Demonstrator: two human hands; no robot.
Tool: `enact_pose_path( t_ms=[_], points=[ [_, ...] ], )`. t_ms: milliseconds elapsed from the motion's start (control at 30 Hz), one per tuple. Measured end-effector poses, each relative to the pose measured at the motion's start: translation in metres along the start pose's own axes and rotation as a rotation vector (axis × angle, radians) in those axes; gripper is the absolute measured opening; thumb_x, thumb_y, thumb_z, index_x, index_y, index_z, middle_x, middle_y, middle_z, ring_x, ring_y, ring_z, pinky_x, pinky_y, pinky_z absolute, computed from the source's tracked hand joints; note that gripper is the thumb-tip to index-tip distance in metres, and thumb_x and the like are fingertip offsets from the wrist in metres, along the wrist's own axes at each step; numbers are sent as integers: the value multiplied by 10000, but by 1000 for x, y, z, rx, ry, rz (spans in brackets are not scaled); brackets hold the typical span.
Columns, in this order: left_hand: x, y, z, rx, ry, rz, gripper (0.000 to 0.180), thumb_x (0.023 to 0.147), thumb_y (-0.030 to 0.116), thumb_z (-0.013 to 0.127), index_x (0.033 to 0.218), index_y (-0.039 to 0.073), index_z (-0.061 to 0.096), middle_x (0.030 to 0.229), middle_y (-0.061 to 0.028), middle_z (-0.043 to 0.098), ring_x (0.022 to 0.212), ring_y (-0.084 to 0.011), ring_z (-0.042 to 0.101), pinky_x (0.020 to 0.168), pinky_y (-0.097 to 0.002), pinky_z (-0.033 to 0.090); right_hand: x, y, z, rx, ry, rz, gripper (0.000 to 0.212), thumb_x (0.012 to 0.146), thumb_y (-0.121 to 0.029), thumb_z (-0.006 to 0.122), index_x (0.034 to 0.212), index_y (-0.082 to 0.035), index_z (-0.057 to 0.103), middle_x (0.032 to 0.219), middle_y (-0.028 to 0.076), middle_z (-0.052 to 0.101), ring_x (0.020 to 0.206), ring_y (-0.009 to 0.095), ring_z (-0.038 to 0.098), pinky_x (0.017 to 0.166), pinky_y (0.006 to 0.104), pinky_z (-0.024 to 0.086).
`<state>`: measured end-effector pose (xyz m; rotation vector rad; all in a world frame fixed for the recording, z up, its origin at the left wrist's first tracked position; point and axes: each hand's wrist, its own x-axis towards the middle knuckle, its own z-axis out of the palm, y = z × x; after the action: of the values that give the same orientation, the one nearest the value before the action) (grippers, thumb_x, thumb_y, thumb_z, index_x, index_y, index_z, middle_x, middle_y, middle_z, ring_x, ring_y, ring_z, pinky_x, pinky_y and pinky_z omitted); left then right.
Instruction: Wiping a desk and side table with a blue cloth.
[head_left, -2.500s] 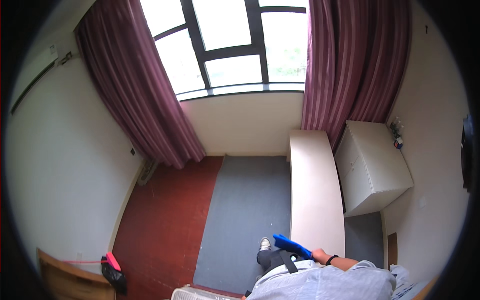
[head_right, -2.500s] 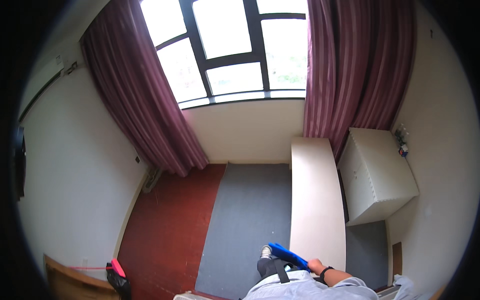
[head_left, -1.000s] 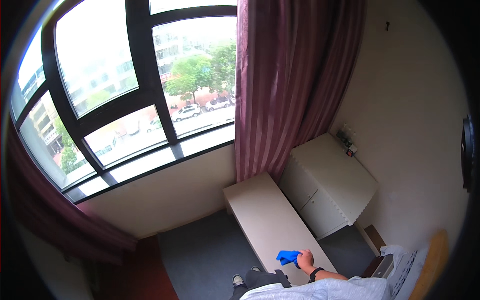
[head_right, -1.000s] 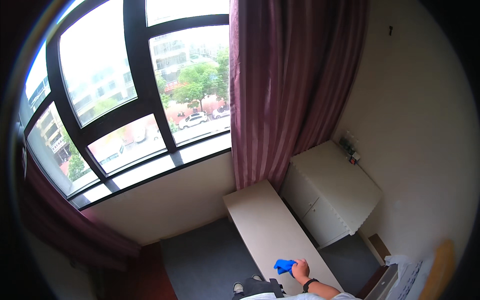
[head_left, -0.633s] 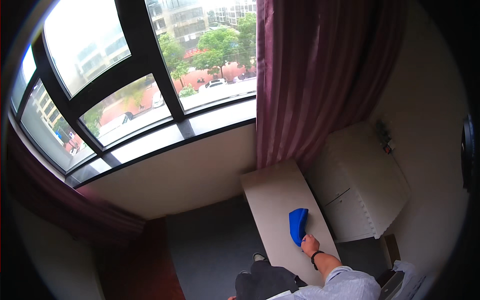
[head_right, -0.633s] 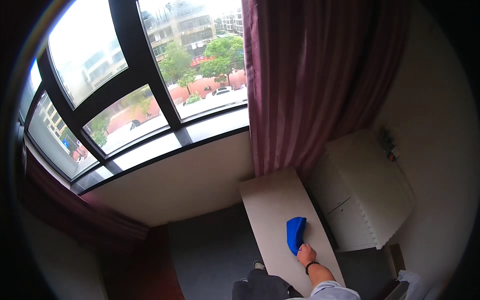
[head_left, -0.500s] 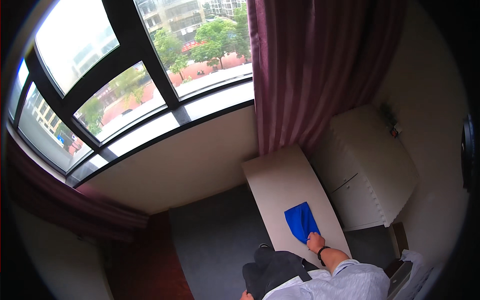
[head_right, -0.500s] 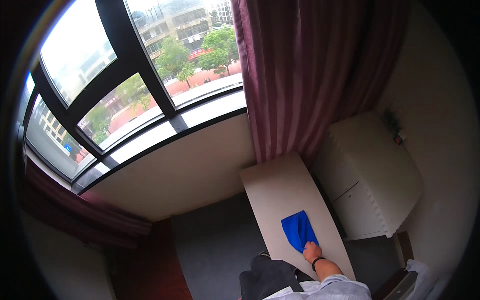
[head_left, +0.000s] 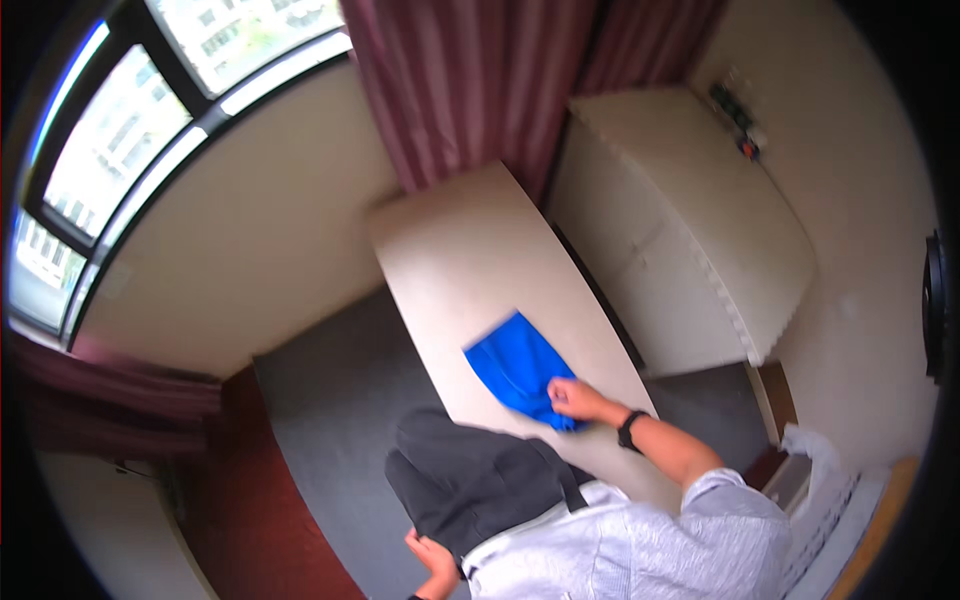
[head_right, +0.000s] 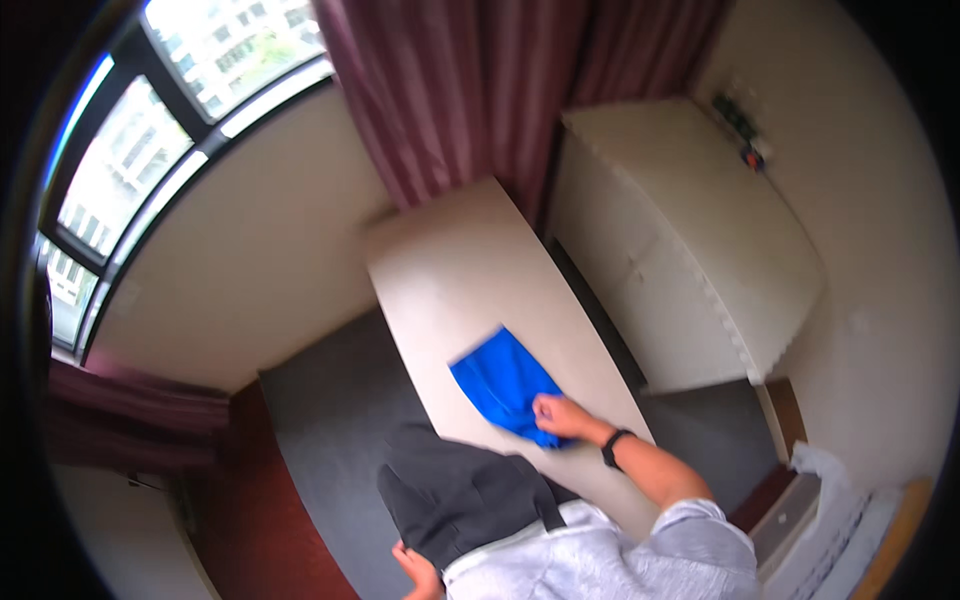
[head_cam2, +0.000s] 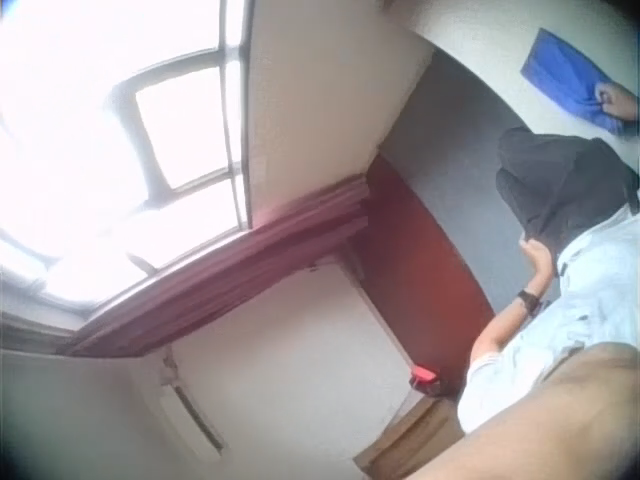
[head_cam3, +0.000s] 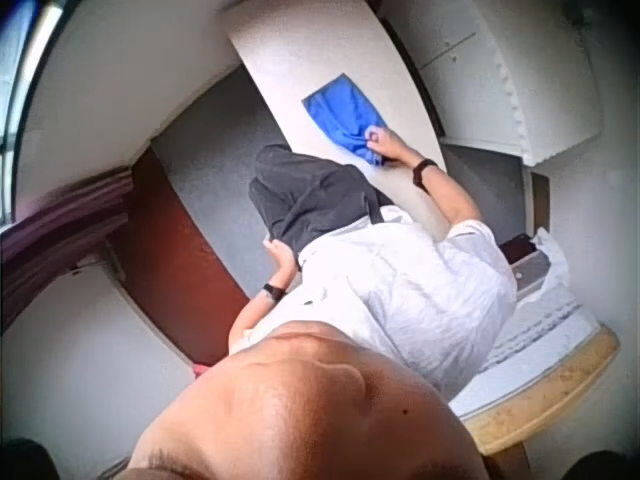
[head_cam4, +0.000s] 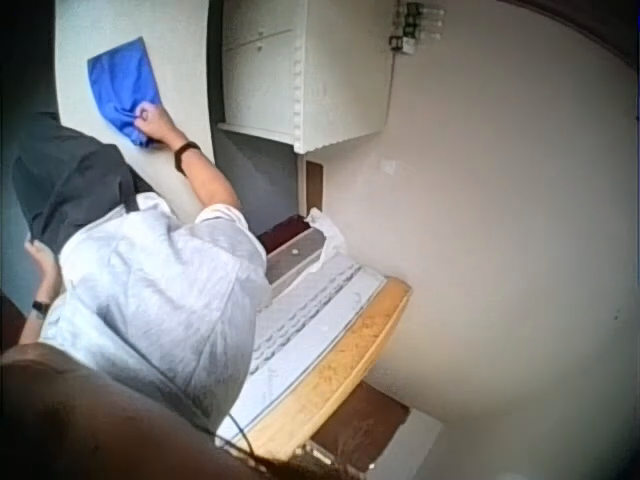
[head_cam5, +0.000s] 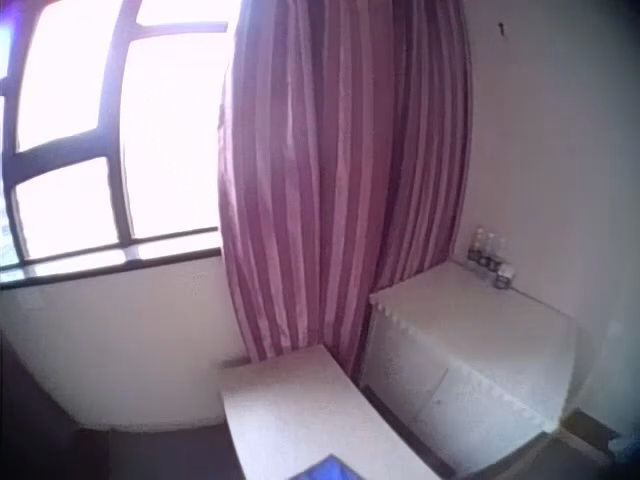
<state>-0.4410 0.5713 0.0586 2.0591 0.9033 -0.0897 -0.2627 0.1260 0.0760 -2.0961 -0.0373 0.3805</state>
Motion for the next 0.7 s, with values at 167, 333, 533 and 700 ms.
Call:
enact_pose_path(
  t_ms=[167,333,533,700],
  points=[
    [31,140,-49,-51,-477,-529,366,929,137,520,1294,99,510,1261,-23,537,1084,-164,506,850,-299,439,-39,-3,3,535,159,202,98,857,-53,559,954,-61,551,768,-26,562,682,53,526,621,225,430],
    [-33,270,-38,89,-796,561,436,988,118,541,1402,27,439,1408,-117,496,1328,-235,469,1097,-392,374,-115,-51,-30,993,135,1,183,868,-38,571,1043,-44,520,863,-16,574,795,63,551,703,236,454],
    [-141,341,64,242,-1489,759,827,819,165,833,1466,18,339,1360,-164,528,1302,-245,506,1084,-394,416,-195,-139,-50,699,152,-189,215,921,-108,610,1070,-27,479,802,84,613,730,154,590,680,337,472],
    [-213,397,138,656,-1531,1252,543,776,157,839,1201,16,532,1053,-174,644,946,-353,674,822,-410,550,-268,-103,-71,663,294,-188,294,1079,-361,434,1116,-74,486,779,98,653,710,246,662,670,355,483]
  ],
)
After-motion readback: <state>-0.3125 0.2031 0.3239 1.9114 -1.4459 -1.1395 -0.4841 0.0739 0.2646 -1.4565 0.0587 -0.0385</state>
